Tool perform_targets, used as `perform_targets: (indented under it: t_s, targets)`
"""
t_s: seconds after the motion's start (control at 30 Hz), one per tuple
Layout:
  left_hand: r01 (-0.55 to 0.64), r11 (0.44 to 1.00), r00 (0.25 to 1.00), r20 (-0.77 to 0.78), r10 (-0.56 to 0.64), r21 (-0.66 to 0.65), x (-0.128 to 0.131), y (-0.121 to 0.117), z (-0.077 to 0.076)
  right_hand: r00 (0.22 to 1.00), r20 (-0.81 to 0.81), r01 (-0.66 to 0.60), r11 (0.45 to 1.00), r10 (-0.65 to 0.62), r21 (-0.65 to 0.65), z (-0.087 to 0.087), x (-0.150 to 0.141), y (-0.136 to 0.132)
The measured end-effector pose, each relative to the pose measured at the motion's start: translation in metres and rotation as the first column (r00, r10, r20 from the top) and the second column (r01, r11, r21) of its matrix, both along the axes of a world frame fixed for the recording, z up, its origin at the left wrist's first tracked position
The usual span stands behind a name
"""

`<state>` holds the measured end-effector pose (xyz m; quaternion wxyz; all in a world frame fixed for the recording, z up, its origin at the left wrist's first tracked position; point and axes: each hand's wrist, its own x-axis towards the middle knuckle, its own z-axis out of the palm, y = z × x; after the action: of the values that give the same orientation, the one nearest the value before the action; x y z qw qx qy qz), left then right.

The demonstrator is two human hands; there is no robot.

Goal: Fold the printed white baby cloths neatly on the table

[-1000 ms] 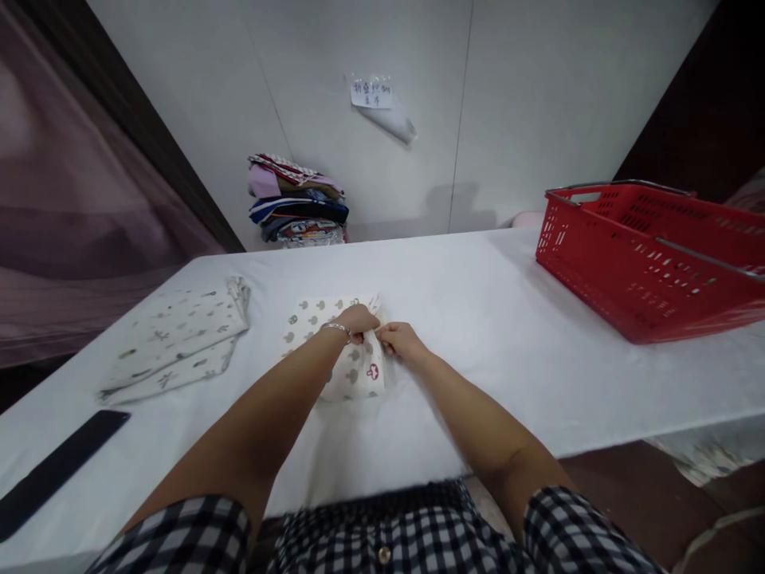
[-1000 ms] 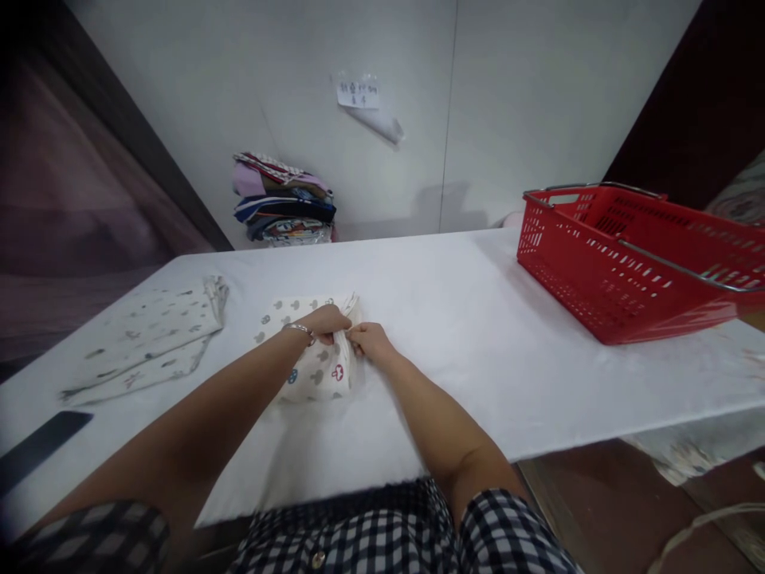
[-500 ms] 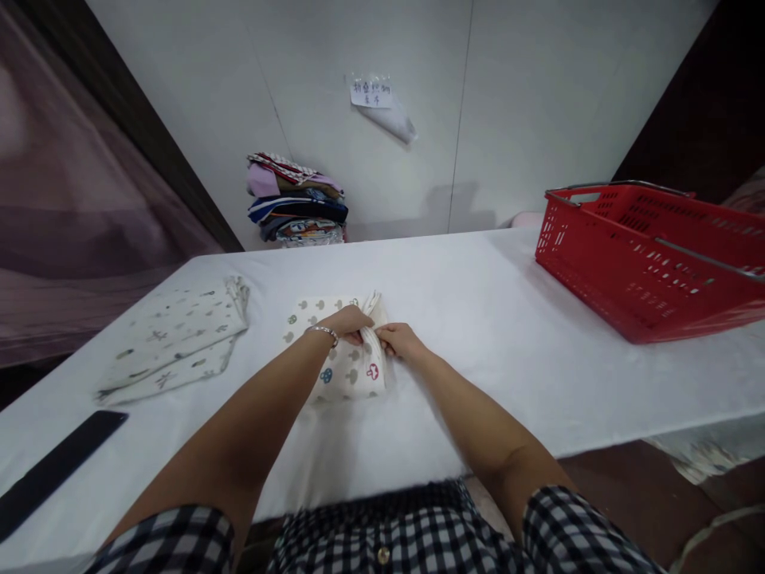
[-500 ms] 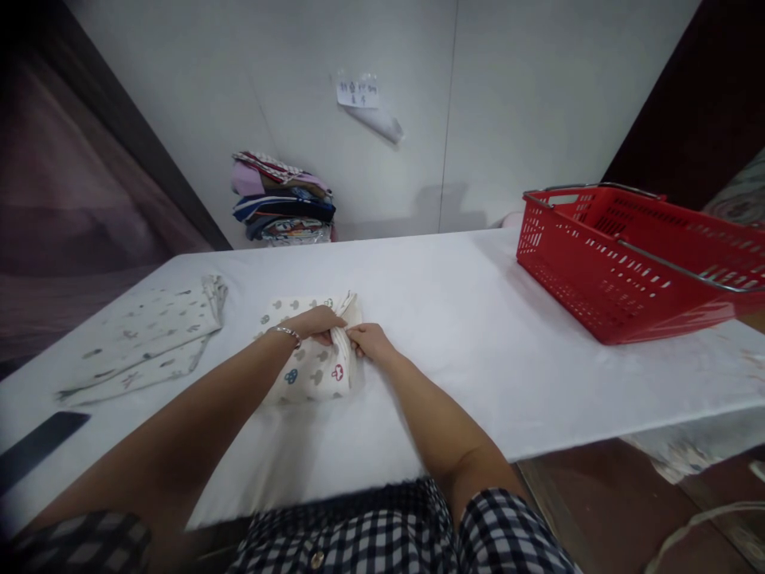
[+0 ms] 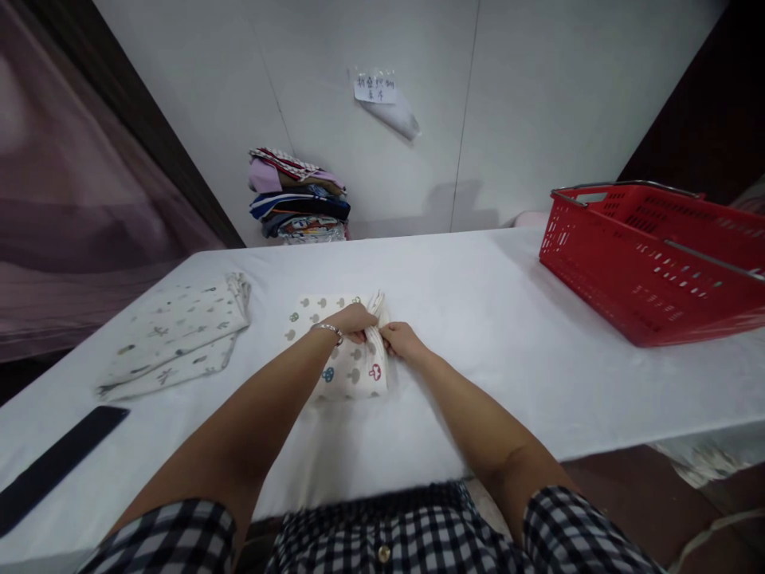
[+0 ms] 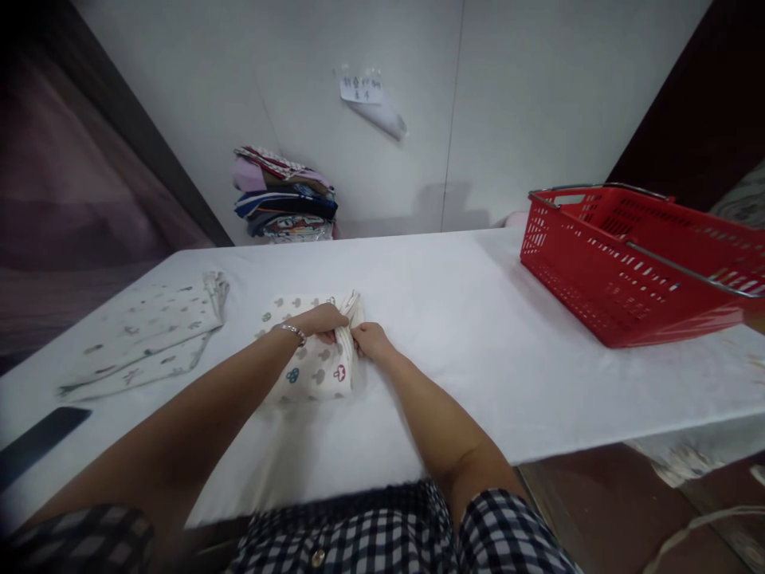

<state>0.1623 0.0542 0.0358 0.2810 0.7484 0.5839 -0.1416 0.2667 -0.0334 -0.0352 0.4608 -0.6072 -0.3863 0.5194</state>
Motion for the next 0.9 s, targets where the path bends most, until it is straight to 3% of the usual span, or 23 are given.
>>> perform_targets:
  t_s: [0.1,0.33,0.43,0.73,0.9]
  targets:
    - [-0.026,0.999,0.999,0.032,0.027,-0.037,0.001,0.001,0.004,1.000,-0.019,0.002,1.000,-0.002,0.020,0.004,0.001,-0.003]
    - [0.072,0.997,0.996,-0.059,-0.070,0.021,0.012,-0.007,0.018,0.997,-0.044,0.070,0.993,-0.066,0.096,0.002,0.001,-0.007]
    - [0.078,0.997,0.994,-0.072,-0.077,0.023,0.015,-0.007,0.016,0.996,-0.030,0.088,0.989,-0.085,0.122,-0.002,0.000,-0.006]
    - [-0.048,0.999,0.999,0.000,0.048,-0.024,0.011,-0.001,0.008,0.998,-0.050,0.059,0.977,-0.050,0.206,-0.005,-0.003,-0.004]
    - [-0.057,0.998,0.998,-0.015,0.057,-0.023,0.013,-0.003,0.010,1.000,0.007,0.027,0.987,-0.029,0.158,-0.004,0.011,0.000]
